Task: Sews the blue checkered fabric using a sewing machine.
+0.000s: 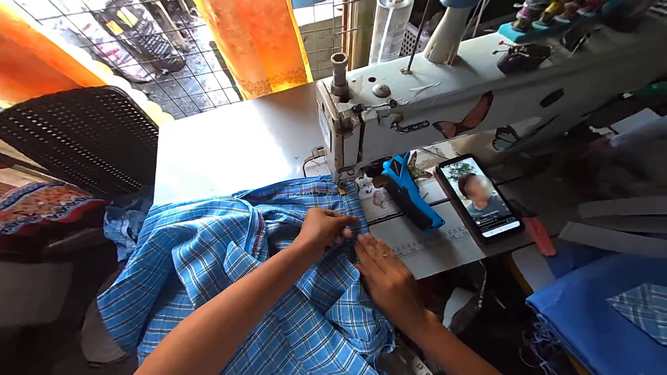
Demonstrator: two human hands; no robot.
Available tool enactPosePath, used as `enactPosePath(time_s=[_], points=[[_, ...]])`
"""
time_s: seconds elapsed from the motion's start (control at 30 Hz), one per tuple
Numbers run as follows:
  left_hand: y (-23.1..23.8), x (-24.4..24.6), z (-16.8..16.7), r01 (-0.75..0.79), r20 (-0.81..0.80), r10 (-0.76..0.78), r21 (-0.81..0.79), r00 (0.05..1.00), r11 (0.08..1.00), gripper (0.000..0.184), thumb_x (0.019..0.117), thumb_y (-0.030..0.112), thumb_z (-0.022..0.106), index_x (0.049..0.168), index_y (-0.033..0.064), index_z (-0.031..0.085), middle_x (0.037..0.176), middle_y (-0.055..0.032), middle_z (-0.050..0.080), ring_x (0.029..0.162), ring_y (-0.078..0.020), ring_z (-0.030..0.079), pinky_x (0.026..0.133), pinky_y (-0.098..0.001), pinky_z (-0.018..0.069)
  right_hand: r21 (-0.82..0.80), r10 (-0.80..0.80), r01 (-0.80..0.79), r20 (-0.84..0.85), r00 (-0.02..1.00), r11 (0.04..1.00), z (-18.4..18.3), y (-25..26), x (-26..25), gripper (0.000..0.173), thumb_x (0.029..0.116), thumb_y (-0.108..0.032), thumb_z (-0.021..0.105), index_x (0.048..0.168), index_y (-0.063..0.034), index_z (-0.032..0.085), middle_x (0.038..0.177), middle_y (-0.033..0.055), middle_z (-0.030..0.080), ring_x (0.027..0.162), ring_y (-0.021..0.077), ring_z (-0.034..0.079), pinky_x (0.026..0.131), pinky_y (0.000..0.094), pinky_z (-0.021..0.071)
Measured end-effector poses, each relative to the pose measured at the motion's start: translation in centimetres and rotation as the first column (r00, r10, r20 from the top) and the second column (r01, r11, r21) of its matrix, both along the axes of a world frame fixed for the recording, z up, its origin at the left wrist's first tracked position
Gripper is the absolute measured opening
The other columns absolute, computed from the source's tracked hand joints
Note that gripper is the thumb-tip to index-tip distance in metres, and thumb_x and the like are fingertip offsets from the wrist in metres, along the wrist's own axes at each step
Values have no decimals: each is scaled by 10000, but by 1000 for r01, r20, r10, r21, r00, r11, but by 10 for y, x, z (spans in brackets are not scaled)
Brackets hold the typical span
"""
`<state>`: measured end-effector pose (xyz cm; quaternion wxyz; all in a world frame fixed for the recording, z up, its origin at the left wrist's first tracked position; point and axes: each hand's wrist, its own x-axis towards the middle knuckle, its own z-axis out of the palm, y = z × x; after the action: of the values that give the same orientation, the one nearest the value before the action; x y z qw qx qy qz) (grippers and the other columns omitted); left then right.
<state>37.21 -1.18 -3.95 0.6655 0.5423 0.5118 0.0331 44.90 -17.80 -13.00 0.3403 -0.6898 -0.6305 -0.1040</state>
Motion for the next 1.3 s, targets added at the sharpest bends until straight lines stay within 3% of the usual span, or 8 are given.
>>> enactPosePath(time_s=[0.17, 0.43, 0.7, 0.97, 1.03, 1.1, 1.17, 1.3], points=[[1, -3, -2, -6, 35, 8, -39, 999, 999, 158, 1012, 124, 638, 928, 3, 693, 575, 37, 602, 418, 22, 465, 414, -128, 368, -9, 34, -35, -141, 989, 999, 14, 6, 14, 400, 1052, -241, 508, 1281, 36, 685, 1314, 179, 687, 1256, 328, 646, 1084, 431, 494], [8, -7, -9, 85, 75, -82, -40, 994, 996, 179, 1031, 152, 610, 927, 22, 677, 578, 54, 570, 434, 20, 454, 425, -132, 360, -177, 301, -304, -44, 953, 936, 34, 52, 67, 398, 989, -5, 490, 1352, -10, 652, 1406, 154, 634, 1331, 311, 593, 1123, 441, 466], [5, -5, -8, 52, 104, -46, -54, 993, 997, 190, 1042, 115, 569, 902, 7, 639, 568, 37, 568, 422, 10, 462, 416, -134, 365, -286, 390, -369, 17, 921, 884, 32, 63, 78, 420, 992, 4, 473, 1382, -21, 629, 1425, 148, 621, 1349, 311, 576, 1141, 463, 442], [-3, -7, -13, 94, 54, -101, 128, 993, 987, 188, 1020, 146, 636, 915, -8, 608, 658, -23, 665, 520, -66, 644, 533, -208, 547, -269, 384, -364, 22, 923, 892, 20, 60, 78, 443, 1002, -2, 446, 1414, -34, 605, 1466, 136, 590, 1374, 314, 552, 1155, 481, 421], [-2, -11, -8, 321, -162, -279, 377, 946, 869, 267, 1031, 236, 622, 984, -25, 649, 775, -62, 683, 638, -117, 680, 655, -293, 589, -276, 378, -358, 22, 926, 892, 19, 60, 77, 443, 1009, -5, 438, 1420, -37, 601, 1479, 132, 579, 1386, 310, 540, 1160, 486, 412], [-1, -10, 9, 530, -432, -334, 493, 838, 690, 343, 1025, 313, 619, 1062, -18, 701, 952, -169, 711, 911, -314, 694, 843, -531, 538, -283, 376, -351, 37, 926, 892, 20, 60, 77, 440, 1008, -6, 444, 1417, -34, 602, 1477, 137, 580, 1386, 307, 540, 1159, 485, 411], [0, -13, 14, 587, -513, -318, 537, 798, 606, 326, 1013, 337, 627, 1051, 28, 725, 989, -171, 723, 997, -366, 684, 865, -600, 498, -290, 380, -351, 48, 924, 890, 20, 60, 77, 437, 1010, -14, 446, 1419, -34, 599, 1476, 140, 580, 1393, 307, 533, 1165, 477, 405], [-3, -26, -4, 331, -164, -288, 533, 943, 779, 304, 1040, 283, 605, 1011, 7, 727, 865, -74, 726, 743, -137, 708, 733, -341, 603, -257, 362, -346, 18, 932, 902, 18, 59, 76, 432, 1016, -22, 452, 1426, -21, 587, 1472, 147, 582, 1385, 309, 541, 1167, 469, 409]])
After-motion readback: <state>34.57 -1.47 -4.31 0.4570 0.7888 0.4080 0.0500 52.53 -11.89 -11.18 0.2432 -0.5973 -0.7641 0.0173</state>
